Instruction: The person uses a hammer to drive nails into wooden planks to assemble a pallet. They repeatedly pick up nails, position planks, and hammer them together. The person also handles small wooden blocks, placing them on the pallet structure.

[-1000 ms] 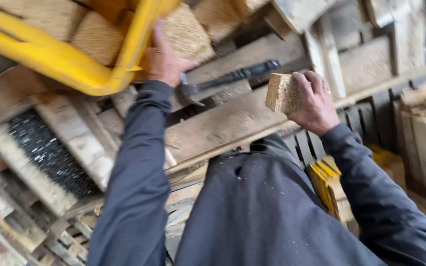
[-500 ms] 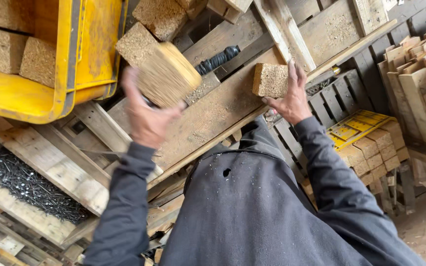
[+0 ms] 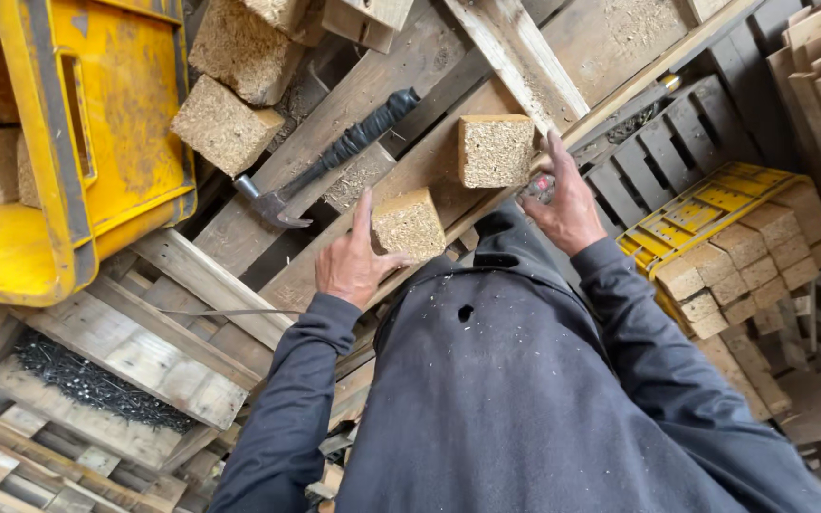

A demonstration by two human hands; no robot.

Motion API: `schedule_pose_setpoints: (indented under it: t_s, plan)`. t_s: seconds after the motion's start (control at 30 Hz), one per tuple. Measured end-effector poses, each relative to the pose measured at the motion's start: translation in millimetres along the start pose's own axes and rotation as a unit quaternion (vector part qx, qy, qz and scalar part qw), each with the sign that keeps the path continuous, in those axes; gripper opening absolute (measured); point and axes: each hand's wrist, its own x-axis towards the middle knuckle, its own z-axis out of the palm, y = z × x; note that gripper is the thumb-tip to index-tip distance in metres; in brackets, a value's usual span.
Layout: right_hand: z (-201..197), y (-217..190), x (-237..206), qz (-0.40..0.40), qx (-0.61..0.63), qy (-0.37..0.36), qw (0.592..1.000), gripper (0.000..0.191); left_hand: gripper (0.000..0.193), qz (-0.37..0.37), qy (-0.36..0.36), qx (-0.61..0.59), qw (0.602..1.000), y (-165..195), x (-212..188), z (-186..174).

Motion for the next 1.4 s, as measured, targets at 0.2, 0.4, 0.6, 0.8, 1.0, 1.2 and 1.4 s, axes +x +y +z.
schedule_pose_setpoints:
  t_s: [0.2,0.4,0.6,0.8,1.0,1.2,1.4]
  plan:
    - [-18.2,-15.7,37.4,-0.142,-0.171,-0.026,0.975,0.117,0.124,0.044,-0.066,0.062,0.995,57.7,33.1,-3.4]
    - [6.2,-28.8,50.2,-0.214,-0.182,-0.152,0.947,0.107,0.121,-0.011,-0.043,0.097,0.994,46.4,8.4,6.2]
    - [41.2,-46.2,50.4,-0.255,-0.152,-0.128,0.946,0.114,0.121,-0.105,-0.002,0.004,0.994,45.5,0.1,19.2]
    - [38.2,-36.2,49.9,-0.253,-0.171,-0.136,0.942,0.107,0.115,-0.114,0.023,-0.028,0.993,38.1,4.8,26.0]
    - [43.7,-44.8,45.8,-0.259,-0.147,-0.118,0.947,0.104,0.124,-0.07,-0.008,-0.014,0.997,42.4,10.6,14.4]
    - [-0.4,-39.6,58.9,-0.163,-0.079,-0.138,0.974,0.094,0.124,-0.038,0.022,-0.108,0.993,79.5,29.8,12.3]
    - [-8.0,-1.5,93.6,0.184,0.196,-0.158,0.95,0.087,0.07,0.001,0.016,-0.526,0.851,79.0,132.2,40.2]
